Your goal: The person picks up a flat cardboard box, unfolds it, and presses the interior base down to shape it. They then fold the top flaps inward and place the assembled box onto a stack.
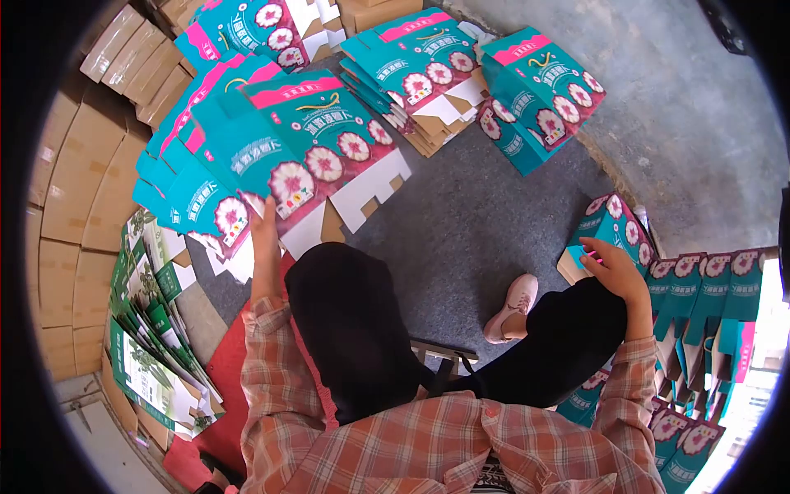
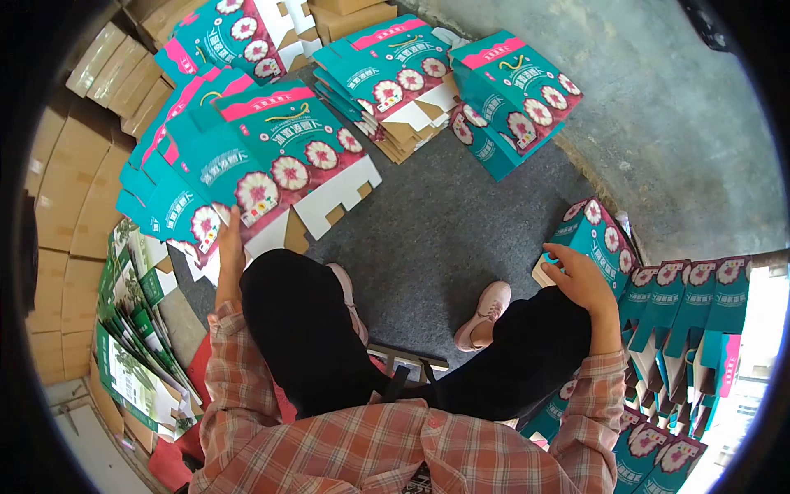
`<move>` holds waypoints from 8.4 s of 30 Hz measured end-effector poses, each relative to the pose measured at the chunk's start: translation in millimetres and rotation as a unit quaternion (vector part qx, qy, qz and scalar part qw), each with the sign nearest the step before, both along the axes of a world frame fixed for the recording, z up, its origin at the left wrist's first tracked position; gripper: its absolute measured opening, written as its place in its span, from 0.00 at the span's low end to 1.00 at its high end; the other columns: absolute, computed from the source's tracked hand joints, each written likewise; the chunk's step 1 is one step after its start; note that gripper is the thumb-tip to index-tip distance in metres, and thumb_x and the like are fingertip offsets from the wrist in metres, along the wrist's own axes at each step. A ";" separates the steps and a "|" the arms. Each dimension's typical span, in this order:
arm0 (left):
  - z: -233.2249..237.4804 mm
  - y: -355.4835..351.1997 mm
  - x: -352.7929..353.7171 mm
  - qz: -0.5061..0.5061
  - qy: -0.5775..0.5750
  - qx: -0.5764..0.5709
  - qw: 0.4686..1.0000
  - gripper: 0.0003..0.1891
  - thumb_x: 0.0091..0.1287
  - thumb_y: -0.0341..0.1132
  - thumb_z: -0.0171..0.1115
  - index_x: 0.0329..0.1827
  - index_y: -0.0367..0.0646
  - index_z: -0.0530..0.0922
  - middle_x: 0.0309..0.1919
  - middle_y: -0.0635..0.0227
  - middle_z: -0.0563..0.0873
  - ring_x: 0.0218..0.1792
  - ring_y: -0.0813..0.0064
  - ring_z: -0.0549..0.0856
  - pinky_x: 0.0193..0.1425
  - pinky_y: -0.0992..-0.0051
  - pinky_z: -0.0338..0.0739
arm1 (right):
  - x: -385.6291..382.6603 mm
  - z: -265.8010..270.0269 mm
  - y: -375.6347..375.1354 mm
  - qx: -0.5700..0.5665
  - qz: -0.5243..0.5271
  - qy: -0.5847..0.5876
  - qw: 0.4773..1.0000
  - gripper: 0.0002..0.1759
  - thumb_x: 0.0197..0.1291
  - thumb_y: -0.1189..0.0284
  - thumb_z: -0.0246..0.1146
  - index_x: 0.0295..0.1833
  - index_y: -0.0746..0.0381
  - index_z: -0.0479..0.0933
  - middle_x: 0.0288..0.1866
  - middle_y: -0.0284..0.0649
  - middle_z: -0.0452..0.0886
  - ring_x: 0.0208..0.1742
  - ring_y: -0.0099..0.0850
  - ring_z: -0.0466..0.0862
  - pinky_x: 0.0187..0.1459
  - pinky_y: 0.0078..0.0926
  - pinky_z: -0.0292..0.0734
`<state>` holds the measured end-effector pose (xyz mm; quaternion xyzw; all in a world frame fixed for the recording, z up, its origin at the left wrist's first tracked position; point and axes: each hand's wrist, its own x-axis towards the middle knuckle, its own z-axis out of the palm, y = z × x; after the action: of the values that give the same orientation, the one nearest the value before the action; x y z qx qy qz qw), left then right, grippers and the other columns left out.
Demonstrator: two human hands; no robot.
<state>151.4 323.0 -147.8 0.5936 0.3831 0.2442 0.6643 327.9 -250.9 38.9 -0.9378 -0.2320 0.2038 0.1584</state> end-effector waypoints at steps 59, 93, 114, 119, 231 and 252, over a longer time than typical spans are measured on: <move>121.0 -304.4 -22.7 -0.446 -0.026 0.485 0.752 0.34 0.57 0.23 0.55 0.71 0.42 0.61 0.69 0.49 0.63 0.66 0.49 0.67 0.68 0.60 0.63 | 65.3 -25.9 12.5 0.359 -0.271 0.119 0.885 0.13 0.53 0.70 0.56 0.37 0.68 0.80 0.28 0.44 0.83 0.21 0.33 0.84 0.20 0.25 0.77; 95.7 -384.7 -22.5 -0.337 0.061 0.653 0.675 0.28 0.56 0.36 0.64 0.60 0.39 0.72 0.57 0.55 0.74 0.64 0.54 0.69 0.65 0.48 0.59 | 60.2 -39.0 30.8 0.324 -0.237 0.131 0.907 0.35 0.54 0.67 0.56 0.70 0.58 0.59 0.43 0.41 0.81 0.30 0.31 0.84 0.27 0.28 0.80; 89.3 -296.1 -16.7 -0.440 -0.010 0.536 0.720 0.21 0.62 0.29 0.53 0.60 0.39 0.72 0.55 0.56 0.79 0.63 0.57 0.72 0.69 0.54 0.58 | 46.8 -34.1 0.6 0.332 -0.114 -0.003 0.936 0.34 0.60 0.49 0.56 0.62 0.66 0.72 0.57 0.52 0.78 0.63 0.42 0.74 0.63 0.31 0.66; 100.7 -301.8 -6.6 -0.368 0.039 0.395 0.841 0.19 0.68 0.34 0.53 0.59 0.36 0.72 0.53 0.53 0.80 0.60 0.58 0.75 0.68 0.59 0.59 | 52.8 -32.4 17.9 0.256 -0.042 0.236 0.936 0.51 0.57 0.28 0.40 0.62 0.63 0.74 0.66 0.53 0.70 0.69 0.44 0.66 0.71 0.38 0.53; 34.3 -281.9 18.6 -0.342 0.164 0.474 0.795 0.34 0.57 0.61 0.62 0.42 0.30 0.81 0.60 0.36 0.71 0.62 0.40 0.69 0.67 0.53 0.62 | 66.0 -122.2 5.9 0.109 -0.116 0.244 0.957 0.50 0.59 0.31 0.41 0.64 0.67 0.69 0.63 0.55 0.72 0.56 0.46 0.78 0.55 0.40 0.73; 45.5 -268.1 -9.1 -0.241 0.089 0.331 0.908 0.16 0.65 0.35 0.48 0.49 0.32 0.75 0.46 0.45 0.79 0.52 0.49 0.77 0.59 0.59 0.68 | 76.1 -116.1 -7.6 -0.051 0.041 0.044 0.997 0.41 0.51 0.54 0.70 0.68 0.58 0.66 0.70 0.45 0.64 0.67 0.43 0.68 0.65 0.38 0.65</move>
<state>142.3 54.9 -102.3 0.8729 0.1828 0.1360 0.4315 403.9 -258.5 -77.2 -0.9246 -0.2526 0.2624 0.1116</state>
